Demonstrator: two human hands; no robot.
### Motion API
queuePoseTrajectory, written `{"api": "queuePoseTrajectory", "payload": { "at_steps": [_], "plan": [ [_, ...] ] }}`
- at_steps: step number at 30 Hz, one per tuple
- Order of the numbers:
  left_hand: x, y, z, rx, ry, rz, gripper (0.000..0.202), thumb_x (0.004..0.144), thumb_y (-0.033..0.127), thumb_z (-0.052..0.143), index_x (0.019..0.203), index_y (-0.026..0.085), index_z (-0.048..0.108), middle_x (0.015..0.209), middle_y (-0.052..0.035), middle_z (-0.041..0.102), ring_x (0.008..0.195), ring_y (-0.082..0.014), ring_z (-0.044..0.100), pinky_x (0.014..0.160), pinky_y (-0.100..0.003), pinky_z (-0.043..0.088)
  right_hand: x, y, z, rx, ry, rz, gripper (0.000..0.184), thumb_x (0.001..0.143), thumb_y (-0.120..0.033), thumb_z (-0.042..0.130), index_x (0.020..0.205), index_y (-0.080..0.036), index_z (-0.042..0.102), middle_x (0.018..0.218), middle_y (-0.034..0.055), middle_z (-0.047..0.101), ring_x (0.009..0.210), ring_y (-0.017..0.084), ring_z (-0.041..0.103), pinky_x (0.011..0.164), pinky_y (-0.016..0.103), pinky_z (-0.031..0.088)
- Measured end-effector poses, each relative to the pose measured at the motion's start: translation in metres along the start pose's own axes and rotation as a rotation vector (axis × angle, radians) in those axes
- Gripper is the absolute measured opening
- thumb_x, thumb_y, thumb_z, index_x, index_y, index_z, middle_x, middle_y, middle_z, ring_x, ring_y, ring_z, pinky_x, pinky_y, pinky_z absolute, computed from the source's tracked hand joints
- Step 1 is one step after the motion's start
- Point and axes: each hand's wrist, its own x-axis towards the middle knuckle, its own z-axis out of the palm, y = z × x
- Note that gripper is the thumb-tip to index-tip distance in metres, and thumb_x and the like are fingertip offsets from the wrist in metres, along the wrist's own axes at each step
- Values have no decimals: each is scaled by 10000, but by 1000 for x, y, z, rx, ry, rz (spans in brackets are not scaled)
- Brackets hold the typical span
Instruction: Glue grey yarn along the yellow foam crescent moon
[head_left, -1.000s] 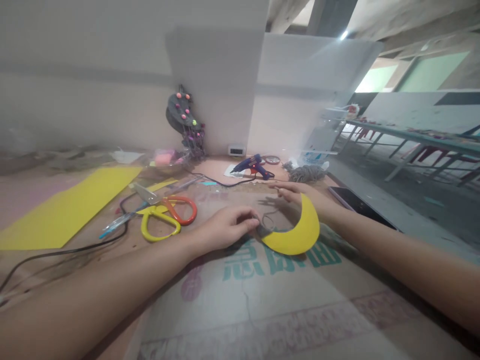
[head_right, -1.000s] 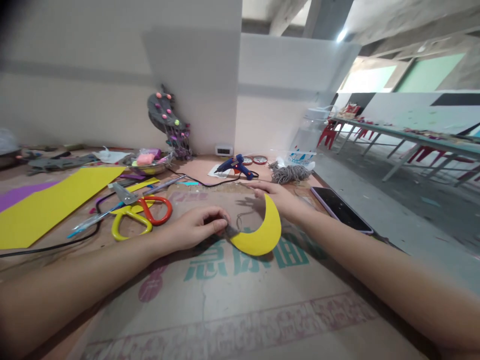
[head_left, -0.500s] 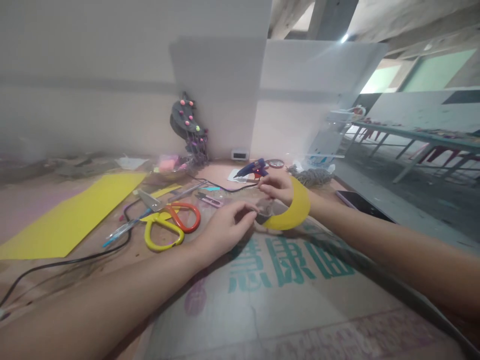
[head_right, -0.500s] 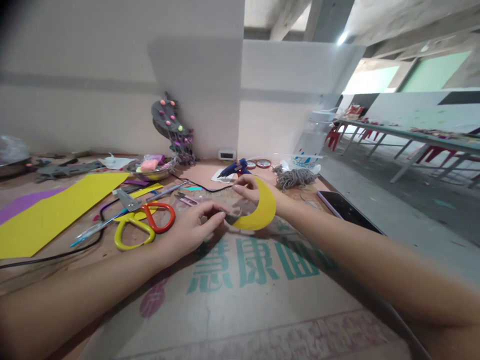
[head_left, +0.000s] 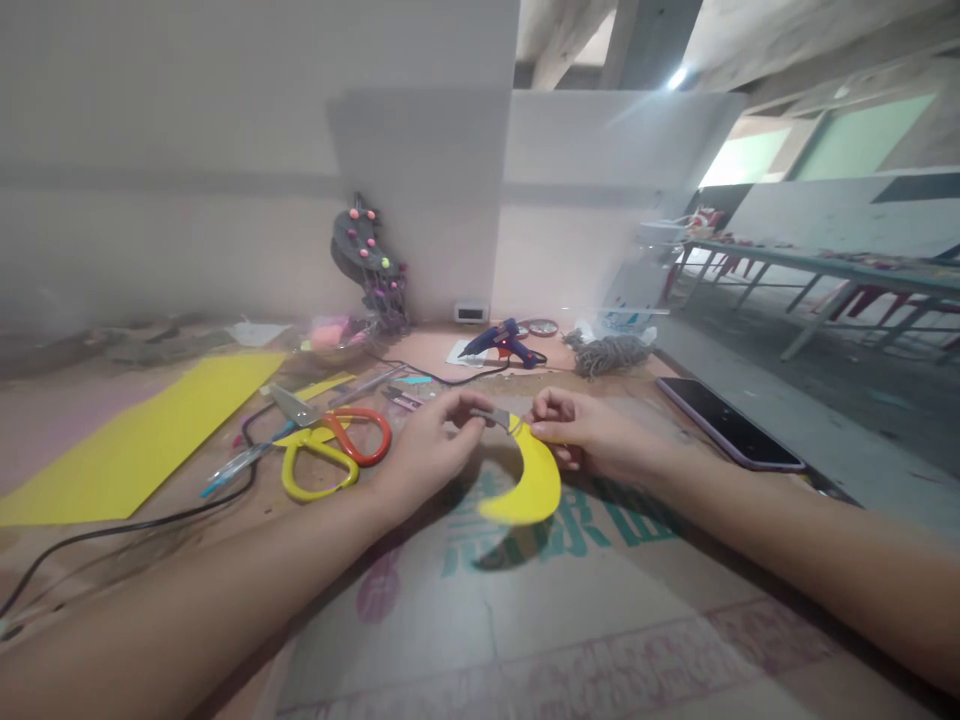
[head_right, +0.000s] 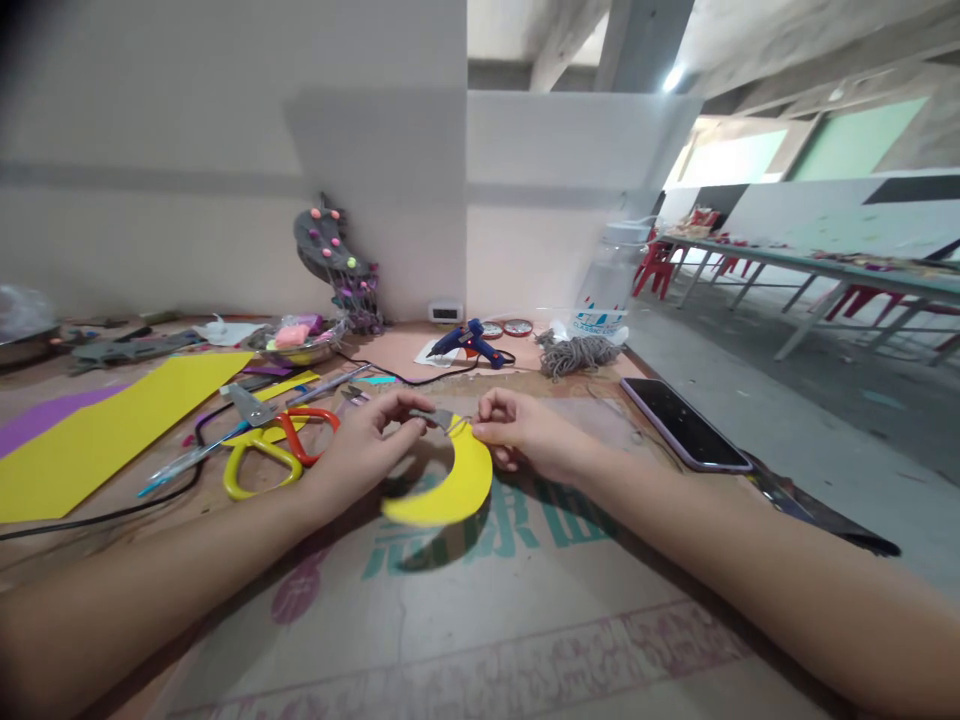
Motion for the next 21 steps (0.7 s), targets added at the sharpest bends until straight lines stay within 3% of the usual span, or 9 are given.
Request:
{"api": "queuePoseTrajectory", "payload": {
  "at_steps": [4, 6, 9, 14, 17, 19, 21],
  "plan": [
    [6, -6, 3, -229, -100, -91, 387, 855, 256, 573, 1232, 188, 525, 1014, -56, 683, 953, -186, 639, 777, -285, 489, 3, 7, -1, -59, 69, -124, 362, 764, -334, 755, 813, -226, 412, 480, -118, 470, 360, 57, 396, 368, 163, 273],
    [10, -12, 5, -302, -166, -109, 283, 882, 354, 552, 1081, 154, 581, 905, -50, 679, 850, -174, 641, 758, -285, 486, 3, 9, 0, -82, 112, -148, 364, 768, -345, 751, 811, -227, 410, 482, -119, 471, 356, 56, 388, 365, 165, 277],
    [13, -17, 5, -186, -164, -101, 338, 888, 479, 538, 847, 154, 620, 802, -28, 650, 741, -153, 602, 703, -271, 459, 2, 9, 4, -107, 148, -170, 378, 752, -356, 758, 805, -222, 409, 578, -106, 515, 376, 41, 398, 366, 167, 295],
    [10, -13, 3, -89, -110, -68, 321, 901, 455, 517, 775, 173, 603, 716, 5, 598, 656, -130, 539, 592, -239, 397, 1, 10, 10, -247, 136, -175, 340, 762, -353, 730, 825, -215, 425, 636, -98, 489, 429, 45, 440, 397, 178, 325],
    [10, -12, 2, -61, -82, -73, 312, 897, 450, 516, 773, 175, 599, 703, 5, 604, 614, -126, 514, 553, -234, 378, 0, 9, 9, -332, 213, -215, 307, 788, -348, 701, 854, -219, 430, 640, -100, 460, 414, 39, 399, 376, 177, 305],
    [10, -12, 1, -32, -75, -68, 321, 899, 454, 509, 770, 175, 600, 708, 2, 608, 608, -126, 509, 548, -235, 376, -1, 7, 7, -381, 273, -245, 294, 803, -358, 684, 937, -219, 463, 745, -69, 523, 411, 34, 405, 355, 185, 313],
    [10, -11, 1, -9, -73, -60, 324, 901, 456, 505, 772, 174, 600, 720, 0, 608, 620, -129, 511, 561, -238, 386, -1, 5, 5, -422, 270, -256, 364, 813, -351, 672, 1103, -228, 489, 1002, 4, 597, 436, 27, 445, 360, 198, 361]
  ]
}}
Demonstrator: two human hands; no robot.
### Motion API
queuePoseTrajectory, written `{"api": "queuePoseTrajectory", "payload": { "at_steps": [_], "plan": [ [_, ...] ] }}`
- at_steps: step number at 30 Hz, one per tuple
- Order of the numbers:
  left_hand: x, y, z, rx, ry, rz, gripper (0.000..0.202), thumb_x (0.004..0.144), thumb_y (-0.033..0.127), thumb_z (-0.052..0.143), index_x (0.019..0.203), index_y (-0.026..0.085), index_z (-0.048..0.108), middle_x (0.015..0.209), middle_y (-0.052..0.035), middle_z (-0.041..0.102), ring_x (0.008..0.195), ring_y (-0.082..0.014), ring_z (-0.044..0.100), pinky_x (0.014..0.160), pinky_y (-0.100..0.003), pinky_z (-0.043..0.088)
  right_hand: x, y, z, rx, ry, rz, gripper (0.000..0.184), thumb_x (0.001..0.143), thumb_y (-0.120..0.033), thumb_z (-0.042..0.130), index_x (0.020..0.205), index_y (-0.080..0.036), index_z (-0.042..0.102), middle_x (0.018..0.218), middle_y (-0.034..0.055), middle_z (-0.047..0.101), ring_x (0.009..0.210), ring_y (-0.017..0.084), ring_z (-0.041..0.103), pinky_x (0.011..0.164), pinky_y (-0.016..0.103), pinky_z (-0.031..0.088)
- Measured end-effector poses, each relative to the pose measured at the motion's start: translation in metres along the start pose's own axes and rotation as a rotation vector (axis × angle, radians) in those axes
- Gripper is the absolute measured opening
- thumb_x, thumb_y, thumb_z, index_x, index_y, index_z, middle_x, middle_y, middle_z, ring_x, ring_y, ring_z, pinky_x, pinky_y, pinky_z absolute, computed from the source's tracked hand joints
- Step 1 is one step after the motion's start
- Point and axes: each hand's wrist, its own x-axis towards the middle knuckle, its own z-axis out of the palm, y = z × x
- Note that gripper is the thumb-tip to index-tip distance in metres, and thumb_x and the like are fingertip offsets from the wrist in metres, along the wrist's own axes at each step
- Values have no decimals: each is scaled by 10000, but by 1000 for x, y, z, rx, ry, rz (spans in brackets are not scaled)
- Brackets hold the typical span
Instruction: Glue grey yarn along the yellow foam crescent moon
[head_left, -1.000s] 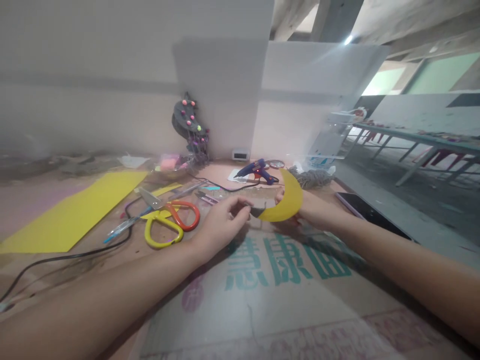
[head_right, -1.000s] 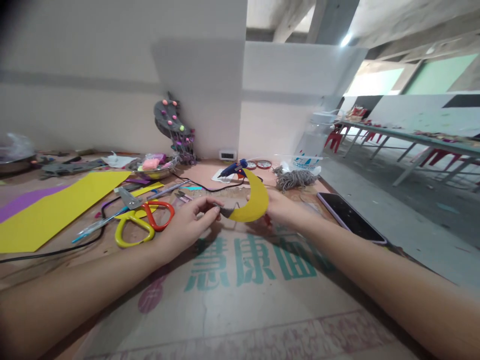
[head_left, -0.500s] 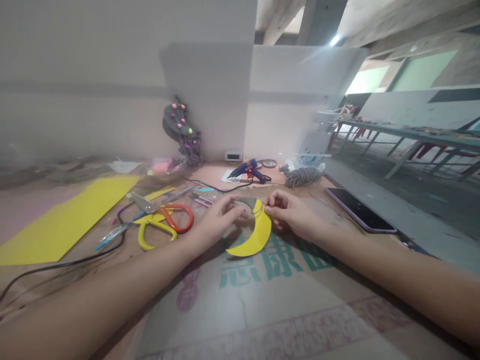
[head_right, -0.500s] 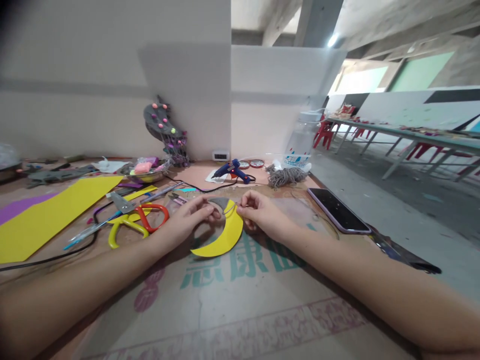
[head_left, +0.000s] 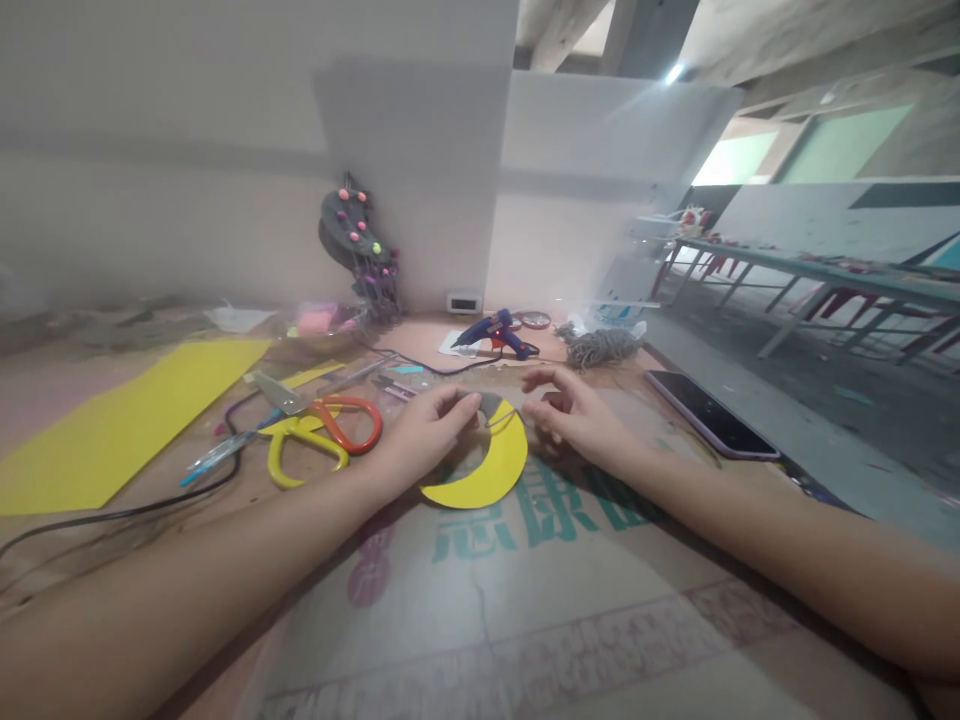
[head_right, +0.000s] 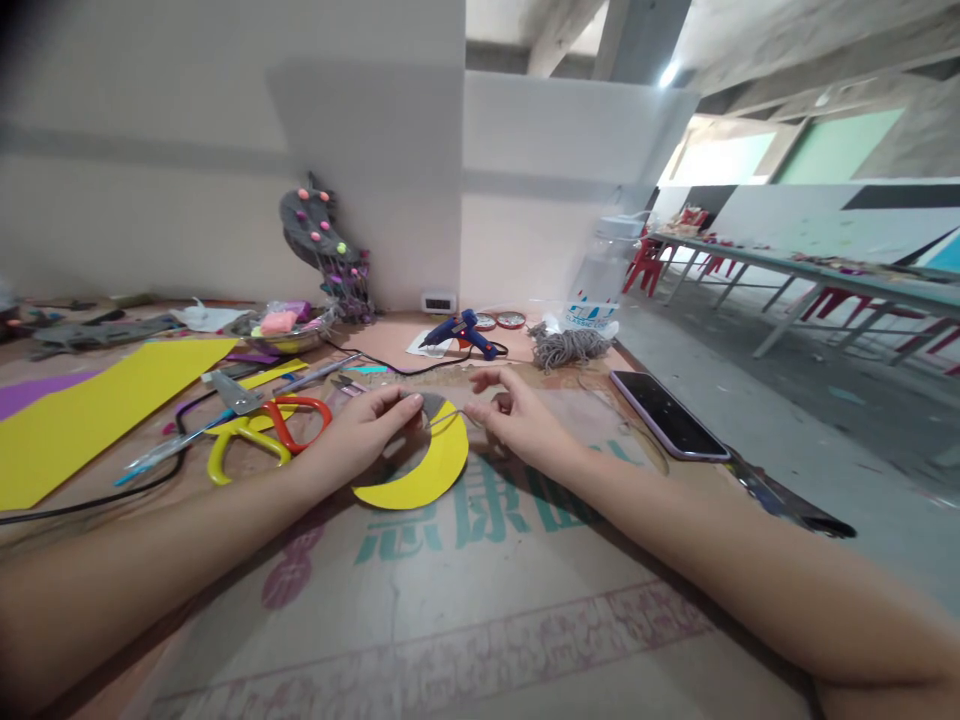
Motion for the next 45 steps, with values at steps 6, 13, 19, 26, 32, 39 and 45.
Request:
{"api": "queuePoseTrajectory", "payload": {
  "at_steps": [6, 13, 19, 26, 32, 39, 45],
  "plan": [
    [-3, 3, -1, -23, -3, -8, 330, 908, 466, 491, 784, 178, 593, 719, 7, 594, 625, -128, 508, 575, -245, 382, 0, 2, 2, 34, -129, 52, 415, 817, -343, 662, 1202, -233, 557, 879, 7, 631, 538, 80, 524, 447, 208, 424],
    [0, 2, -3, 27, 92, 10, 309, 908, 425, 496, 734, 182, 577, 743, 2, 622, 690, -147, 553, 642, -259, 400, -9, -15, -1, -340, -7, -78, 149, 823, -338, 655, 714, -237, 654, 635, -5, 616, 553, 137, 519, 512, 263, 398],
    [1, 2, -3, 58, 70, -15, 315, 900, 433, 501, 733, 182, 592, 724, 3, 625, 697, -158, 564, 652, -268, 400, -10, -41, -11, -553, -98, -284, 196, 896, -351, 565, 802, -226, 683, 759, 30, 686, 673, 172, 586, 607, 285, 424],
    [-1, 0, -1, -4, 72, -25, 303, 893, 429, 511, 736, 185, 595, 742, 1, 654, 676, -156, 567, 640, -264, 408, 27, -15, -43, -654, 152, -208, 229, 905, -364, 565, 1028, -193, 656, 1070, 91, 689, 929, 230, 632, 816, 354, 493],
    [0, -3, -1, -33, 52, -23, 294, 898, 435, 503, 775, 190, 610, 745, 3, 659, 671, -155, 567, 637, -258, 409, 81, 11, -53, -614, 83, -87, 481, 784, -294, 697, 1234, -150, 602, 1265, 157, 624, 1043, 275, 627, 944, 430, 479],
    [1, -2, -1, -17, 55, -39, 297, 892, 436, 512, 777, 185, 620, 764, -2, 669, 695, -157, 582, 645, -258, 411, 143, 26, -34, -541, 91, -51, 371, 724, -285, 769, 1055, -162, 655, 1005, 121, 726, 914, 254, 657, 801, 343, 526],
    [0, -1, -1, -31, 41, -36, 303, 896, 442, 507, 753, 189, 592, 754, 5, 650, 681, -150, 569, 636, -256, 410, 148, 30, -18, -535, 132, 54, 268, 675, -295, 810, 871, -175, 671, 722, 75, 713, 842, 271, 678, 700, 300, 512]
  ]
}}
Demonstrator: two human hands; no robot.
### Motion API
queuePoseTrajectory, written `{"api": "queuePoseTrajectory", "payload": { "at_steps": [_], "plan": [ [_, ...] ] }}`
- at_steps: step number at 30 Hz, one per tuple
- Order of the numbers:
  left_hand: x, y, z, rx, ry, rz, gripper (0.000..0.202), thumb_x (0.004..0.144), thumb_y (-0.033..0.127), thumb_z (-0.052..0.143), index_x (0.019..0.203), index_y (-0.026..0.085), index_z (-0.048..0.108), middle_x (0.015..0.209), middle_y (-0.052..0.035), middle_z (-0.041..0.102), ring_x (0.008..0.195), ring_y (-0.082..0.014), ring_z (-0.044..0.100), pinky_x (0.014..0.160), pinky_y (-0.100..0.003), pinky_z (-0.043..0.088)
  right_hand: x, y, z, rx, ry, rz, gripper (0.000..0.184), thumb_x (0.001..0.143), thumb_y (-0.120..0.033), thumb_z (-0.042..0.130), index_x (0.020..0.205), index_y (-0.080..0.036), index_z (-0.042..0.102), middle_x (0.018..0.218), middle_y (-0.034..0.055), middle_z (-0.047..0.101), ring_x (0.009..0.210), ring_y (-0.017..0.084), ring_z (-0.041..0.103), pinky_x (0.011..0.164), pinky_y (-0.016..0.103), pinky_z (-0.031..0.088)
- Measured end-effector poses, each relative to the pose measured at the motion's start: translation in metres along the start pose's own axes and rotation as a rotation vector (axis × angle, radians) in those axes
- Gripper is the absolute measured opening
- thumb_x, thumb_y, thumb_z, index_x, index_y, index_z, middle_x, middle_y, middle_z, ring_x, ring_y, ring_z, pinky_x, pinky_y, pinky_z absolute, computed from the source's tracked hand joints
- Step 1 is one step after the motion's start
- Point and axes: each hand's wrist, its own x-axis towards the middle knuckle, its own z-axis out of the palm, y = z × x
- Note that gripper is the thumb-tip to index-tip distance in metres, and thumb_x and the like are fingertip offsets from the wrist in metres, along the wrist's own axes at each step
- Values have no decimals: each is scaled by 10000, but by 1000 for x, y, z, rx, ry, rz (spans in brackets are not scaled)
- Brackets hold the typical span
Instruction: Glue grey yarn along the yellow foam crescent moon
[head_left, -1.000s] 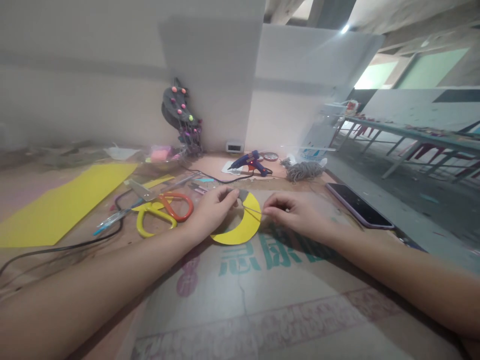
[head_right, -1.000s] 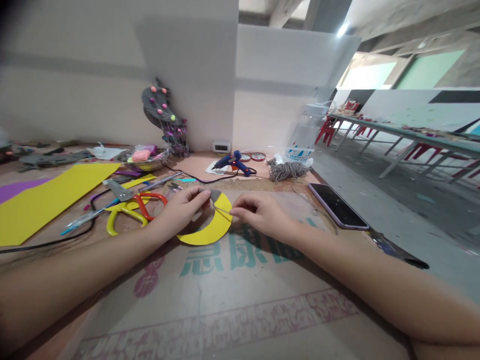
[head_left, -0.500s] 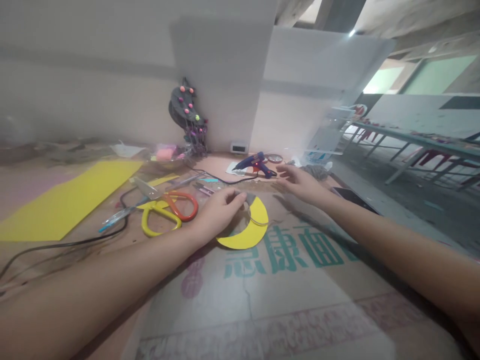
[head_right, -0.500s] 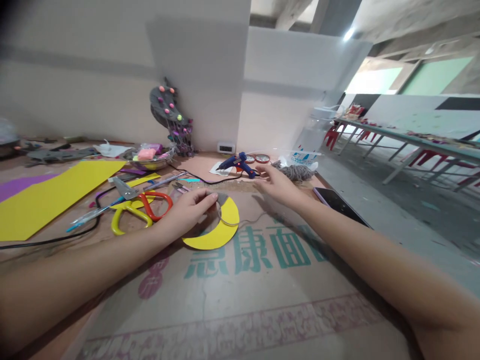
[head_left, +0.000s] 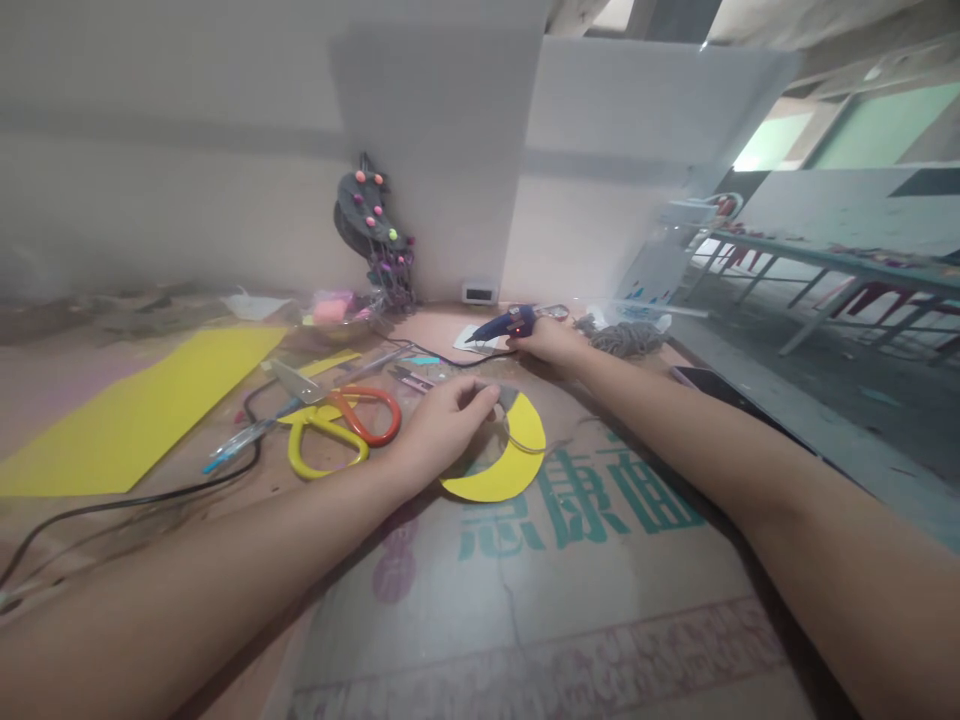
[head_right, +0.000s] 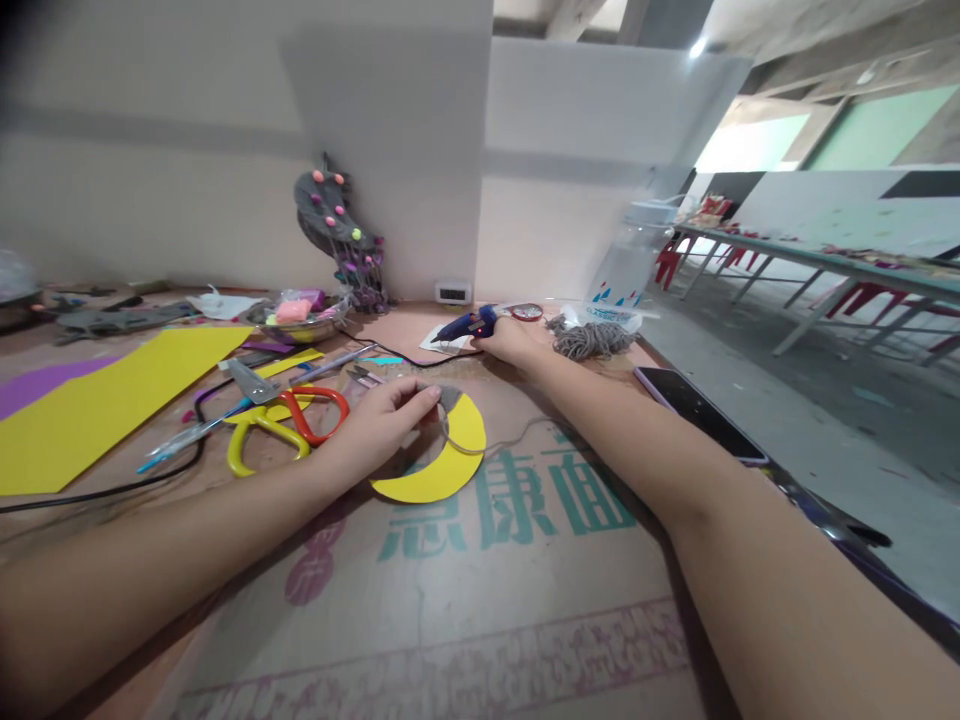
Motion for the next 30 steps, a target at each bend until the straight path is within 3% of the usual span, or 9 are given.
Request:
{"api": "queuePoseTrajectory", "payload": {
  "at_steps": [6, 11, 15, 19, 21, 23, 25, 27, 30],
  "plan": [
    [-1, 2, 0, -4, 4, -5, 311, 888, 457, 508, 762, 190, 604, 725, 0, 652, 648, -154, 567, 612, -257, 413, -27, -16, -23, 48, -85, 34, 149, 778, -280, 699, 828, -140, 687, 579, 65, 677, 598, 209, 667, 574, 278, 504],
    [-1, 3, 1, 6, 6, -3, 314, 884, 443, 515, 716, 191, 599, 668, 2, 639, 622, -155, 562, 589, -259, 412, -83, -25, -48, 134, -105, 1, 225, 866, -321, 619, 979, -152, 713, 596, 46, 681, 590, 165, 648, 536, 239, 467],
    [-1, 4, 0, 8, 5, 1, 294, 880, 429, 522, 727, 191, 601, 674, -1, 652, 628, -156, 571, 598, -259, 424, -115, -24, -51, 183, -91, 13, 162, 847, -309, 652, 904, -166, 704, 628, 47, 684, 590, 160, 636, 491, 233, 447],
    [-2, 4, 0, 15, -15, 3, 291, 884, 430, 514, 745, 190, 603, 682, 3, 652, 613, -149, 566, 599, -258, 424, -113, -23, -37, 511, -107, 23, 182, 804, -259, 696, 966, -187, 661, 894, 71, 727, 708, 178, 690, 662, 301, 577],
    [-2, 4, 0, 16, -29, 8, 291, 886, 433, 509, 755, 192, 607, 675, 8, 647, 597, -145, 557, 597, -261, 421, -104, -24, -29, 753, -178, 47, 269, 788, -269, 717, 1039, -208, 640, 1079, 87, 705, 793, 189, 704, 762, 350, 598],
    [-2, 4, 0, 15, -37, 13, 293, 884, 436, 508, 753, 194, 612, 664, 10, 641, 589, -145, 551, 600, -265, 421, -95, -26, -23, 833, -254, 65, 268, 793, -287, 713, 1038, -211, 634, 1096, 99, 701, 787, 190, 702, 752, 362, 601],
    [-2, 3, 1, 16, -38, 19, 296, 883, 438, 509, 747, 196, 613, 647, 11, 632, 588, -147, 548, 603, -267, 421, -88, -27, -19, 687, -258, 60, 192, 813, -313, 690, 949, -181, 664, 944, 104, 722, 693, 182, 678, 664, 337, 587],
    [-2, 3, 1, 19, -46, 25, 300, 886, 441, 506, 752, 196, 616, 640, 10, 629, 594, -150, 551, 605, -265, 421, -85, -28, -17, 384, -190, 27, 190, 824, -344, 673, 864, -160, 700, 774, 84, 708, 632, 180, 639, 599, 307, 543],
    [-3, 2, 1, 24, -58, 31, 308, 895, 444, 495, 777, 192, 626, 663, 2, 644, 607, -154, 558, 597, -257, 415, -83, -28, -15, -12, -101, -78, 211, 822, -360, 665, 906, -179, 735, 805, 57, 722, 755, 212, 650, 675, 299, 514]
  ]
}}
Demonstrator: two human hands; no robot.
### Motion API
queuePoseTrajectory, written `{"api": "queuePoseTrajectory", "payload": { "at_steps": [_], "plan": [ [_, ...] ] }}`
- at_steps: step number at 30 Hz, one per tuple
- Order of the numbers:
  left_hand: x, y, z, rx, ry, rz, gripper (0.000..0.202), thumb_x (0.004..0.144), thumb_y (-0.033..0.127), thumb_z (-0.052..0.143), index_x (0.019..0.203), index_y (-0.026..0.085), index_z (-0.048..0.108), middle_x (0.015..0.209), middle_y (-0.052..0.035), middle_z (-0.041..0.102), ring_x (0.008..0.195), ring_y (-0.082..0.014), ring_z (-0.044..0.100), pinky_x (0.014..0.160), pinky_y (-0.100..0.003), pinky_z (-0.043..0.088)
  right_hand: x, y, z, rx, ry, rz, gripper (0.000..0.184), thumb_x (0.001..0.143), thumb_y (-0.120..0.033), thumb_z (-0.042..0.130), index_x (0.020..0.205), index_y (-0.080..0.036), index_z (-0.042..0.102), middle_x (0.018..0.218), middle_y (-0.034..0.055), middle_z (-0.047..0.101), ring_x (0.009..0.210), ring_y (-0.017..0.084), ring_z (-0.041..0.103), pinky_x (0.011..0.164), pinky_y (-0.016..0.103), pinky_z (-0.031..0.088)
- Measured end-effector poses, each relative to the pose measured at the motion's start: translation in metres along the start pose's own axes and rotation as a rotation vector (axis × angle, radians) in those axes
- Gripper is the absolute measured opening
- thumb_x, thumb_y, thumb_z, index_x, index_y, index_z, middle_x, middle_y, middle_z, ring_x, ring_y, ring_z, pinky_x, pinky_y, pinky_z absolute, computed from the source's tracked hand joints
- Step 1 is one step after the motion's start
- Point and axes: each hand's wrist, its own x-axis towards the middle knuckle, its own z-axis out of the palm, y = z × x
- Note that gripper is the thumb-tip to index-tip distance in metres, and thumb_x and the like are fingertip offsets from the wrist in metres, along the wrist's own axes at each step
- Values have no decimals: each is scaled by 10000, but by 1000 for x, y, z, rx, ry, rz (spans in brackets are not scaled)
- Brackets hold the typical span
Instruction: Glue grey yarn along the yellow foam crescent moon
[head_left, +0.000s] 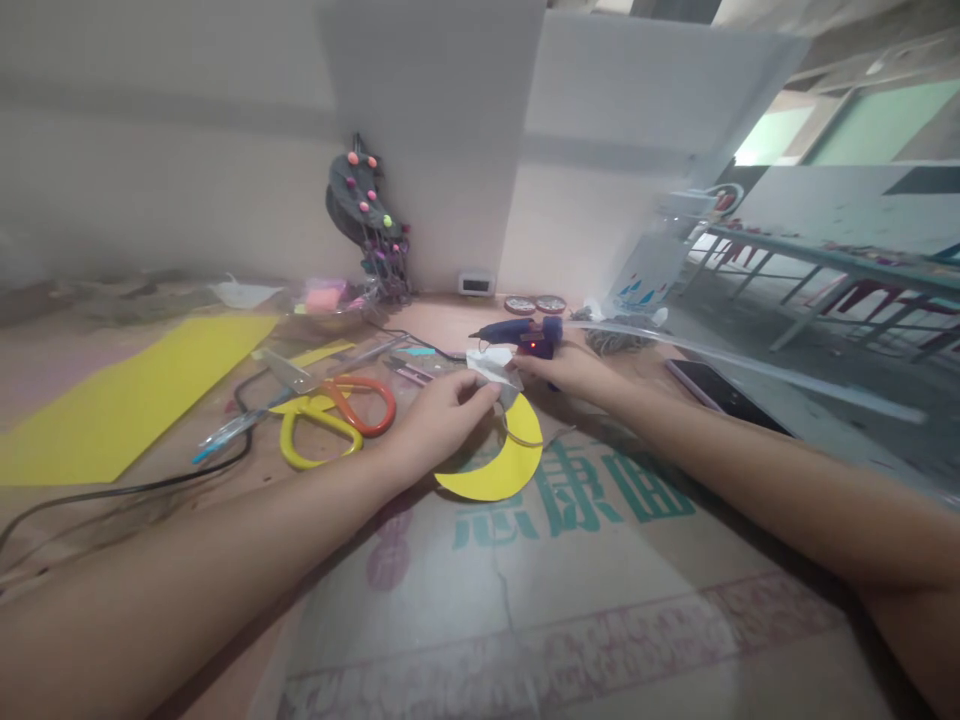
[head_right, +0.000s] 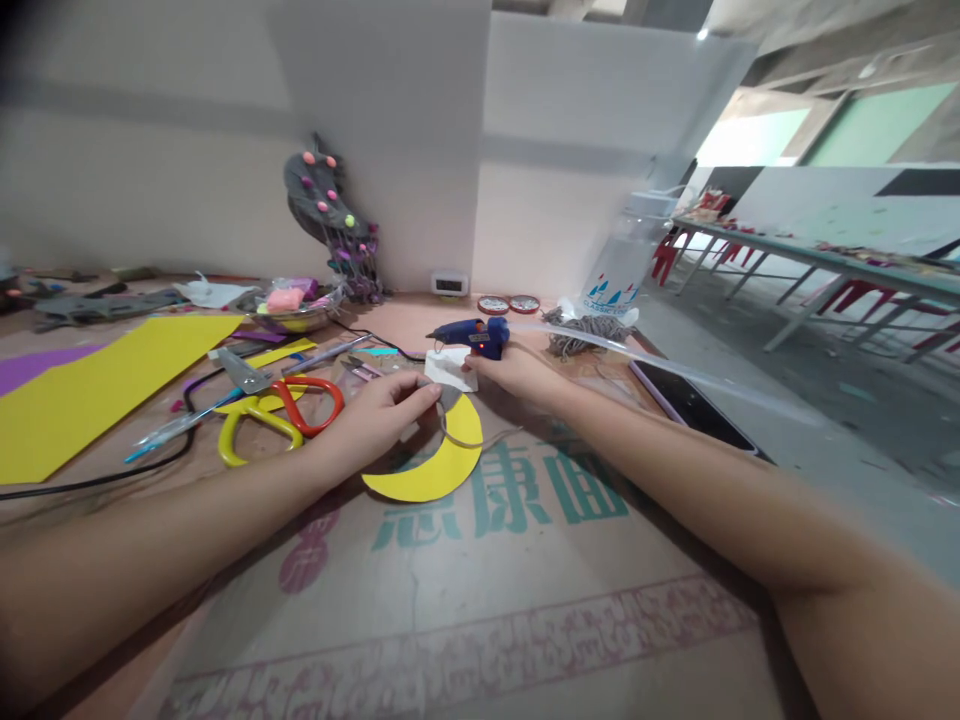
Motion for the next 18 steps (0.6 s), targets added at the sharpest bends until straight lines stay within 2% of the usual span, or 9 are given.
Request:
{"api": "queuePoseTrajectory", "payload": {
  "at_steps": [3, 7, 11, 15, 18],
  "plan": [
    [0, 0, -1, 24, -9, 12, 315, 902, 441, 488, 770, 185, 616, 680, 2, 647, 609, -148, 551, 589, -248, 404, 5, -1, 3, -144, -10, -25, 270, 834, -389, 636, 987, -188, 732, 902, 50, 736, 862, 234, 659, 754, 304, 500],
    [0, -1, -2, 59, -30, 26, 314, 913, 435, 479, 770, 185, 603, 693, 9, 644, 612, -140, 545, 593, -245, 402, 25, -3, 10, -171, -7, 40, 342, 787, -477, 671, 924, -168, 725, 764, 56, 714, 788, 247, 664, 692, 297, 493],
    [1, -2, -1, 65, -32, 14, 320, 917, 446, 475, 790, 185, 610, 731, 2, 665, 639, -146, 567, 613, -248, 416, 52, -4, 15, -183, 51, 115, 380, 718, -536, 726, 826, -171, 714, 704, 80, 688, 832, 290, 669, 698, 313, 490],
    [0, -2, 0, 62, -34, -1, 326, 916, 451, 472, 790, 182, 608, 725, 2, 668, 632, -147, 566, 604, -248, 412, 72, -7, 16, -159, 82, 159, 383, 694, -540, 750, 877, -205, 719, 795, 89, 706, 897, 278, 670, 726, 319, 492],
    [0, -1, 0, 72, -33, -5, 323, 915, 445, 471, 788, 181, 607, 723, -2, 670, 643, -154, 575, 602, -252, 412, 78, -9, 16, -132, 77, 156, 394, 738, -542, 713, 919, -192, 726, 861, 108, 720, 891, 267, 669, 731, 336, 495]
  ]
}}
